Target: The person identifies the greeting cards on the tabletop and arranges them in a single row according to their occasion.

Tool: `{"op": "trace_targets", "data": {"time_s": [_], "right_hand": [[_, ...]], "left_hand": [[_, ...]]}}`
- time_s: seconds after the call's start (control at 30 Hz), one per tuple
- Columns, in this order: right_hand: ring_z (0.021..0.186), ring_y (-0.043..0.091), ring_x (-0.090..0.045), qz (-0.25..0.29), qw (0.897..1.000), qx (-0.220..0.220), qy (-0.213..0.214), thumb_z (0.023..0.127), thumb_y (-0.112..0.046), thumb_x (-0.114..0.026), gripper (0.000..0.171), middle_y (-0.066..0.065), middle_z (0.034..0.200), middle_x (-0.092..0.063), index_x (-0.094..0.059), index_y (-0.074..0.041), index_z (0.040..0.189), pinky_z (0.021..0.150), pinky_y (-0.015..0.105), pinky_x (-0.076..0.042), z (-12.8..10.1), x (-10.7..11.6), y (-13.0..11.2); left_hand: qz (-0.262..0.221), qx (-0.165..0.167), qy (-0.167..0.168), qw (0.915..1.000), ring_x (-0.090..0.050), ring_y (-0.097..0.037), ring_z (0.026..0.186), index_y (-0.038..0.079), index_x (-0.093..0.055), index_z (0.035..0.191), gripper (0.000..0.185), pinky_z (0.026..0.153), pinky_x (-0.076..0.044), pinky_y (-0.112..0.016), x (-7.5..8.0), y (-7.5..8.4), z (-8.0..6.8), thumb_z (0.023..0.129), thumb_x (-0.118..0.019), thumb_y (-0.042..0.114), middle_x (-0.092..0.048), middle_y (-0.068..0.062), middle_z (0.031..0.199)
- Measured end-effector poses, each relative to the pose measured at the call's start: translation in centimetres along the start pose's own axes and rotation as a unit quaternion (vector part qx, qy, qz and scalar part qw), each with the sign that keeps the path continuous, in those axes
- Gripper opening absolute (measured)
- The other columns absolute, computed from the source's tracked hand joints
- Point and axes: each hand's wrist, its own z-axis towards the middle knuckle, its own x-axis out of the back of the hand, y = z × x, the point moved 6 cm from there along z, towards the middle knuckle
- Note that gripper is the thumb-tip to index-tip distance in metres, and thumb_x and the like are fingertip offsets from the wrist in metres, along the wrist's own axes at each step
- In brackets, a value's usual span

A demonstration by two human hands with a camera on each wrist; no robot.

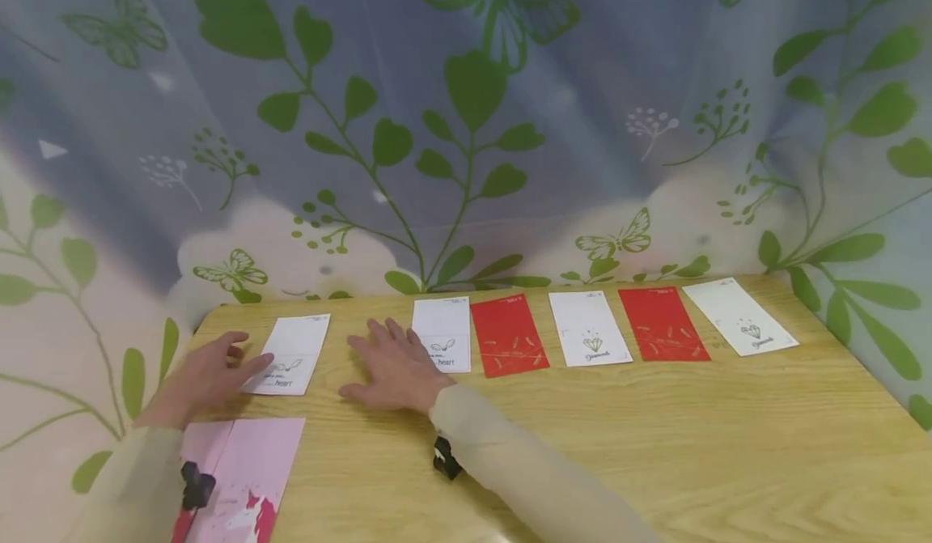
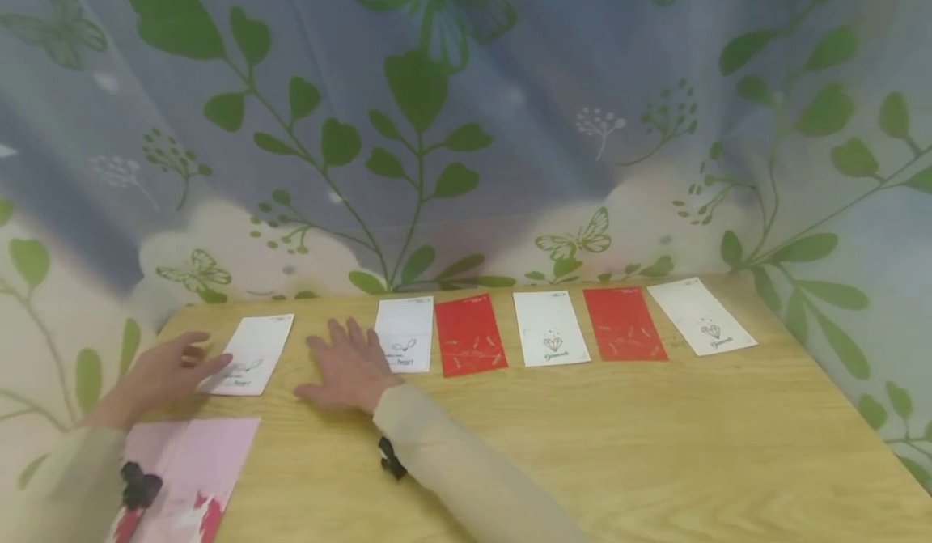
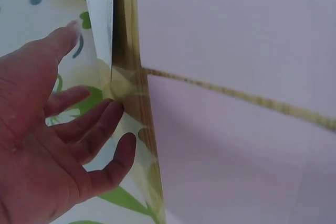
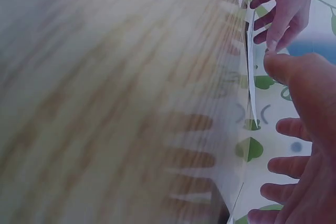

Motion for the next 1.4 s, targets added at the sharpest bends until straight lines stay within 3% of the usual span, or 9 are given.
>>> {"op": "trace_targets", "data": {"time_s": [0.17, 0.47, 0.63, 0.9, 1.07, 1.2, 1.3, 1.4], "right_hand": [[0.157, 0.033, -0.026, -0.005, 1.000, 0.005, 0.003, 0.096, -0.064, -0.056, 0.072, 0.006, 0.169, -0.027, -0.037, -0.031, 0.158, 0.124, 0.054, -0.029, 0.0, -0.3, -0.1], [0.156, 0.033, -0.029, -0.012, 1.000, 0.009, 0.003, 0.096, -0.063, -0.057, 0.071, 0.006, 0.167, -0.032, -0.039, -0.031, 0.157, 0.124, 0.051, -0.030, -0.2, -0.4, -0.6], [0.156, 0.033, -0.028, -0.008, 1.000, 0.002, 0.000, 0.096, -0.062, -0.058, 0.070, 0.005, 0.167, -0.032, -0.039, -0.032, 0.156, 0.125, 0.052, -0.029, -0.3, -0.2, -0.3], [0.156, 0.034, -0.028, -0.005, 1.000, -0.001, 0.005, 0.096, -0.060, -0.059, 0.070, 0.007, 0.166, -0.033, -0.039, -0.030, 0.157, 0.125, 0.052, -0.029, -0.2, -0.3, 0.5], [0.155, 0.031, -0.031, -0.002, 1.000, 0.013, 0.015, 0.098, -0.057, -0.057, 0.069, 0.008, 0.164, -0.036, -0.039, -0.026, 0.157, 0.127, 0.044, -0.027, 0.0, 0.0, 0.6], [0.151, 0.027, -0.039, 0.030, 0.999, 0.016, 0.036, 0.100, -0.053, -0.057, 0.064, 0.008, 0.161, -0.042, -0.044, -0.023, 0.154, 0.121, 0.040, -0.038, 0.1, 0.4, 0.7], [0.143, 0.024, -0.048, 0.076, 0.995, 0.010, 0.056, 0.101, -0.048, -0.058, 0.058, 0.006, 0.156, -0.049, -0.048, -0.021, 0.151, 0.108, 0.041, -0.051, 0.2, 0.6, 0.8], [0.136, 0.023, -0.055, 0.113, 0.991, 0.005, 0.074, 0.102, -0.044, -0.058, 0.053, 0.004, 0.152, -0.054, -0.051, -0.019, 0.148, 0.100, 0.040, -0.055, 0.2, 0.8, 1.0]], "left_hand": [[0.005, 0.037, 0.001, 0.9993, -0.050, -0.056, 0.126, -0.014, -0.030, 0.150, 0.099, 0.103, -0.043, -0.068, -0.4, -0.1, 0.5, 0.098, -0.051, 0.067, -0.048, -0.042, 0.140], [0.008, 0.035, 0.001, 0.9994, -0.053, -0.058, 0.120, -0.021, -0.026, 0.147, 0.105, 0.102, -0.044, -0.067, -0.3, 0.7, 0.7, 0.091, -0.071, 0.054, -0.053, -0.045, 0.130], [-0.010, 0.053, -0.009, 0.9985, -0.053, -0.055, 0.120, -0.020, -0.029, 0.146, 0.103, 0.104, -0.043, -0.066, -0.5, 0.3, 1.1, 0.087, -0.076, 0.050, -0.052, -0.043, 0.132], [-0.054, 0.072, -0.031, 0.9955, -0.055, -0.049, 0.115, -0.014, -0.025, 0.151, 0.101, 0.102, -0.043, -0.063, -0.6, 1.0, 1.9, 0.087, -0.079, 0.042, -0.052, -0.039, 0.133], [-0.102, 0.092, -0.046, 0.9894, -0.049, -0.050, 0.122, -0.010, -0.022, 0.155, 0.101, 0.105, -0.041, -0.063, -0.9, 1.3, 2.2, 0.087, -0.081, 0.038, -0.043, -0.040, 0.142], [-0.114, 0.090, -0.039, 0.9886, -0.049, -0.048, 0.122, -0.008, -0.025, 0.154, 0.096, 0.104, -0.043, -0.060, -1.0, 1.7, 2.6, 0.086, -0.081, 0.031, -0.039, -0.040, 0.146], [-0.102, 0.077, -0.019, 0.9916, -0.050, -0.045, 0.113, -0.008, -0.030, 0.151, 0.091, 0.096, -0.045, -0.055, -0.7, 2.3, 2.8, 0.084, -0.081, 0.026, -0.045, -0.039, 0.136], [-0.093, 0.070, 0.008, 0.9931, -0.050, -0.044, 0.109, -0.008, -0.033, 0.147, 0.087, 0.093, -0.045, -0.054, -0.4, 2.8, 2.9, 0.082, -0.083, 0.021, -0.048, -0.036, 0.128]]}}
